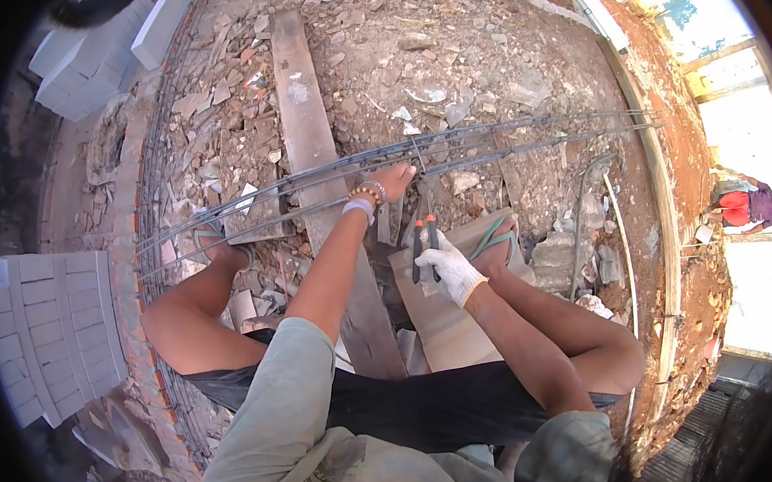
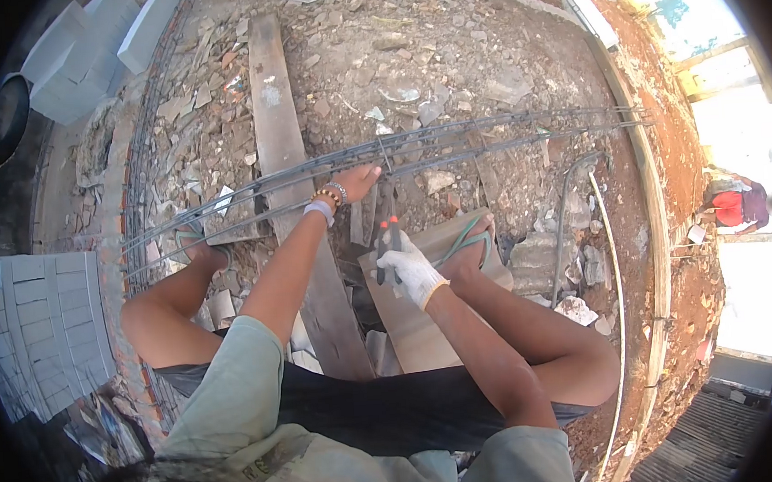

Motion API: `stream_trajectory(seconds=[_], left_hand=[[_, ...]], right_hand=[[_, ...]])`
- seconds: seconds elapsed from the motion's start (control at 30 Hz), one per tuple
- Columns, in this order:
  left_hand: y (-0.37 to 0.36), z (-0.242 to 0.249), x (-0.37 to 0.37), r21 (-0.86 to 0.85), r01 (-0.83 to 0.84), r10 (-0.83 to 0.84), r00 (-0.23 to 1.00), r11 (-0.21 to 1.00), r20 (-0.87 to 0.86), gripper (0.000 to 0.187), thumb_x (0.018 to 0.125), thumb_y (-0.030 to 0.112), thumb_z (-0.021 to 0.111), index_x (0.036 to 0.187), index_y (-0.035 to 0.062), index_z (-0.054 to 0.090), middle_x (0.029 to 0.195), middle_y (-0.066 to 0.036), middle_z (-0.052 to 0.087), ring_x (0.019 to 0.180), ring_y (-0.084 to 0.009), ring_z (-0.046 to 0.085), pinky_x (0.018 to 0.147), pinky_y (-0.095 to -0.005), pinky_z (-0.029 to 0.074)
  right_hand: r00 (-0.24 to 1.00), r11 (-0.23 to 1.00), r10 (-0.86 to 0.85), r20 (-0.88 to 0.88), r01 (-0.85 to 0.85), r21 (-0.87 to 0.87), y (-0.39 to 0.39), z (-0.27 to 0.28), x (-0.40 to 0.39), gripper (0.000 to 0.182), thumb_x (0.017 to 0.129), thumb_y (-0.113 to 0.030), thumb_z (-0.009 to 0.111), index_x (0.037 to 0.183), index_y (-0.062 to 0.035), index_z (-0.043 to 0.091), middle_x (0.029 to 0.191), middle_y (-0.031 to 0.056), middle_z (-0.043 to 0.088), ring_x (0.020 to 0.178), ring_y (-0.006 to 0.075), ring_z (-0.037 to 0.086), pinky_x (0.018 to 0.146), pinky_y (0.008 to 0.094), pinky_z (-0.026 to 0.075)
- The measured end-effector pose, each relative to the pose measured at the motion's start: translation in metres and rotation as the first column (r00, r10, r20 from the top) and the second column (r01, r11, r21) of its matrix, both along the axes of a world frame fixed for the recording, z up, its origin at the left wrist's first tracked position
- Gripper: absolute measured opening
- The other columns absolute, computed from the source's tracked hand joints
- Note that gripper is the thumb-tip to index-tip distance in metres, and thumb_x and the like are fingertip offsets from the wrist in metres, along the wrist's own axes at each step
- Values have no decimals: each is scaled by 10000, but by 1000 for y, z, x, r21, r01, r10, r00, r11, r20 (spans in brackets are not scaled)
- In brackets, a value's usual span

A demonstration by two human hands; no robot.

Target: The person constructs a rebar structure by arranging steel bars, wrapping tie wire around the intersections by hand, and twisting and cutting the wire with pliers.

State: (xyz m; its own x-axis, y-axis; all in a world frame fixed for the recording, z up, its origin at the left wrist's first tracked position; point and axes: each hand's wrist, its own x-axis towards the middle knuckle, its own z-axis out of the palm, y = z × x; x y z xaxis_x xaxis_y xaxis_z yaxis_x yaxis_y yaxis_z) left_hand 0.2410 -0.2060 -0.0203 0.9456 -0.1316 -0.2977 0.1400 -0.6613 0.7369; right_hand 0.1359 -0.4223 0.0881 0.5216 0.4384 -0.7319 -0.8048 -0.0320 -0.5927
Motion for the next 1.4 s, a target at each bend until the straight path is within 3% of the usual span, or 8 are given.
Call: stream_trajectory(seconds=[0.2,0.7,1.03,1.17,1.2,1.23,1.33,1.4], left_hand=[[0,3,-1,-4,-4,4,1000,1000,17,548,1015,527,271,1148,77,555,1187,-196,634,1133,-401,581,965,-505,445],[0,17,-3,10,8,-7,999,1000,-38,547,1015,532,265,1185,98,552,1208,-184,630,1154,-395,572,971,-499,445],[-3,15,-4,32,-15,16,999,999,-28,527,1016,522,275,1153,106,568,1193,-175,640,1143,-385,585,965,-496,449],[0,7,1,36,3,-2,999,999,-48,519,1014,516,285,1127,110,589,1170,-158,653,1124,-371,595,954,-487,454],[0,4,2,34,7,-6,999,999,-50,517,1013,514,290,1117,112,597,1162,-153,656,1119,-366,598,952,-482,456],[-2,2,2,43,1,1,999,999,-43,515,1012,516,296,1108,115,604,1153,-150,660,1116,-362,601,954,-484,454],[-4,4,-1,64,-20,22,1000,998,-16,512,1007,522,313,1081,124,628,1132,-143,670,1110,-353,609,960,-491,447],[-5,10,-5,64,-40,40,999,997,10,513,1005,527,322,1063,131,643,1125,-141,675,1106,-351,614,965,-501,441]], right_hand=[[995,994,74,72,-68,-86,3,2,1,442,756,80,531,1134,-146,496,935,23,509,834,183,593,803,414,592],[997,993,-79,15,78,85,9,-4,-8,388,792,42,560,1121,-134,452,1108,65,491,1076,251,569,818,413,544],[995,973,-26,-95,3,-232,12,13,9,180,847,-257,679,957,-129,616,695,-10,541,599,117,551,563,290,464],[913,798,375,159,-230,-557,-25,17,45,231,816,-274,674,908,-64,638,662,9,545,586,140,542,555,308,431],[692,542,683,234,-265,-797,-32,26,59,229,799,-220,640,894,-12,622,656,64,574,642,219,604,606,373,464],[564,299,812,150,-182,-937,-28,46,67,277,793,-205,638,981,-3,616,775,159,642,777,321,672,705,443,512],[239,78,965,112,147,-986,-35,59,84,364,801,-221,647,1100,-21,593,940,221,662,901,379,678,797,481,528],[202,10,979,37,134,-991,-34,63,90,435,784,-262,682,1121,-17,558,1027,233,644,950,388,671,840,485,525]])
